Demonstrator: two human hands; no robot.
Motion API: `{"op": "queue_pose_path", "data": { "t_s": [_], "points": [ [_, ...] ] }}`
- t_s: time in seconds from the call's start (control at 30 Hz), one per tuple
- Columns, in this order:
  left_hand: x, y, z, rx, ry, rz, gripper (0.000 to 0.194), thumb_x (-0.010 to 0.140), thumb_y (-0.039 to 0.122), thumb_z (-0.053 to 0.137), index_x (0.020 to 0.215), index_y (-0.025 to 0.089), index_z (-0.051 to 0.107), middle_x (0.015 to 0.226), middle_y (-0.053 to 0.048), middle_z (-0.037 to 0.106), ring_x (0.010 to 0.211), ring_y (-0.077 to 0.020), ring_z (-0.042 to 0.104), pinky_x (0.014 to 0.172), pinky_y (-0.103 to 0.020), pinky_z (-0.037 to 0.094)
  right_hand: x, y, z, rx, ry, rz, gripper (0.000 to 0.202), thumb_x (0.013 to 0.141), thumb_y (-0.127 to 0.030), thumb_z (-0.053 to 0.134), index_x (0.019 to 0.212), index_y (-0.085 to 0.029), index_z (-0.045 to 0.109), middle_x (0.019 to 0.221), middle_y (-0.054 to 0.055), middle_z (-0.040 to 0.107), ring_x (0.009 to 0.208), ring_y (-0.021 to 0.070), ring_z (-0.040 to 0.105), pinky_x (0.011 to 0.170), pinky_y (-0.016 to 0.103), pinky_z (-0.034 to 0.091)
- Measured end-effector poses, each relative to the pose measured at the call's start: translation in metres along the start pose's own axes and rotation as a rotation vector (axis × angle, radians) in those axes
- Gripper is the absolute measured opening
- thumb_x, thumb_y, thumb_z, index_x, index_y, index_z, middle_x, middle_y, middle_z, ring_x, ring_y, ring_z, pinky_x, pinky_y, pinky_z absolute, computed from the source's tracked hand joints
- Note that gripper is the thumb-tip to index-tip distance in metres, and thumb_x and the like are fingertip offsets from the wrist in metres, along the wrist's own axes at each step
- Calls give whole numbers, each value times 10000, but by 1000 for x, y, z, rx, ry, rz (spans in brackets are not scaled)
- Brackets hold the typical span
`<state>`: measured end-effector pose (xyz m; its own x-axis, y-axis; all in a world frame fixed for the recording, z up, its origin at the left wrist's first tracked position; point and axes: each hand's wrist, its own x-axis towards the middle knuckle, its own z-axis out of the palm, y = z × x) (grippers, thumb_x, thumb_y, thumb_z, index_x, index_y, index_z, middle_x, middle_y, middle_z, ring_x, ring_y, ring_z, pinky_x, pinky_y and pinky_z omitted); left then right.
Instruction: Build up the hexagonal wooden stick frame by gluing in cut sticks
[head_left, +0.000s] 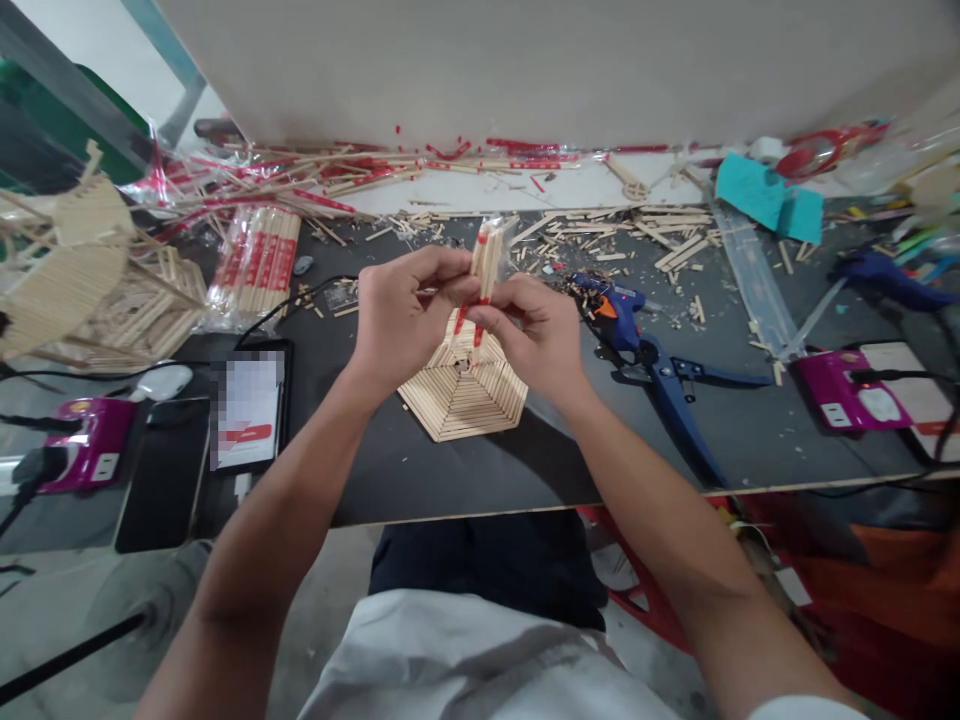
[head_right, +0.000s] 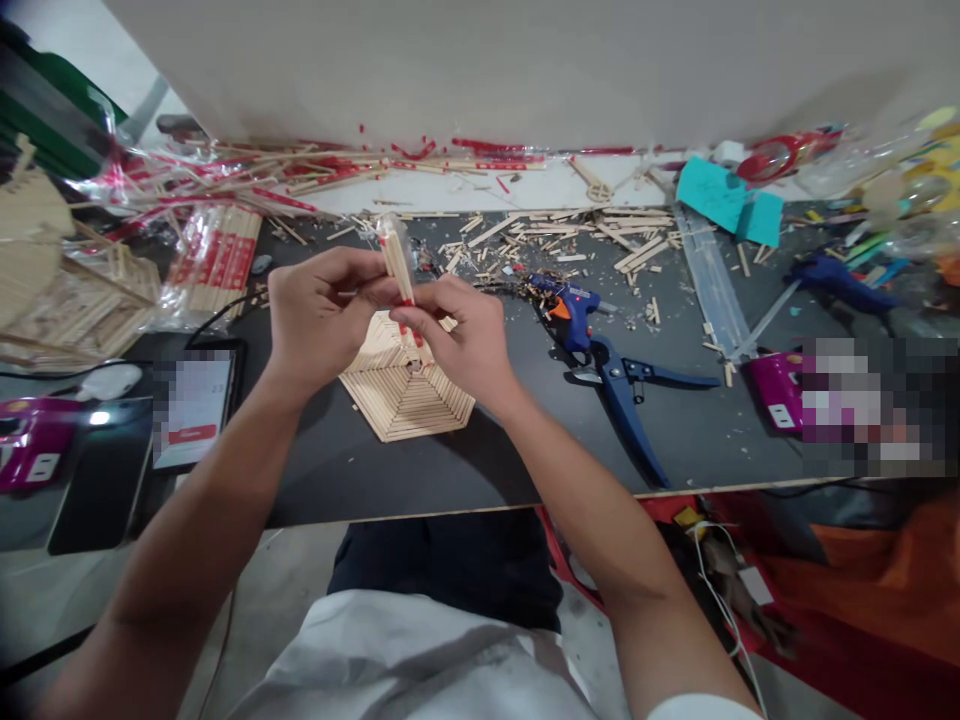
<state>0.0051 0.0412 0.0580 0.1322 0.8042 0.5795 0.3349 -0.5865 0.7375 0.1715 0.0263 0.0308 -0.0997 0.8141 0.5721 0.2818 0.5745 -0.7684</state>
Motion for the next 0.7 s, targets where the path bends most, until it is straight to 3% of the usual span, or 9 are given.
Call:
{"op": "queue_pose_path", "data": {
  "t_s": [0.17,0.37,0.7],
  "points": [
    [-2,-2,0,42,-16,-69,72,901,255,709,925,189,724,867,-12,784,778,-135,732,670,-208,574,-2,4,1,3,16,73,407,921,-575,680,766,-200,697,712,-5,621,633,117,510,638,276,426],
    [-17,-16,4,98,-33,-79,39,871,215,716,870,180,734,844,-13,790,757,-137,739,638,-193,569,-9,15,2,-51,-38,118,332,936,-496,680,773,-209,707,709,-7,609,657,129,534,650,282,415],
    [-24,-31,9,-3,-32,-119,58,858,209,704,828,165,728,842,-31,794,763,-154,758,611,-199,572,-12,20,6,-62,-56,158,284,942,-445,671,780,-214,706,727,-10,620,651,130,535,653,294,397]
  ]
}}
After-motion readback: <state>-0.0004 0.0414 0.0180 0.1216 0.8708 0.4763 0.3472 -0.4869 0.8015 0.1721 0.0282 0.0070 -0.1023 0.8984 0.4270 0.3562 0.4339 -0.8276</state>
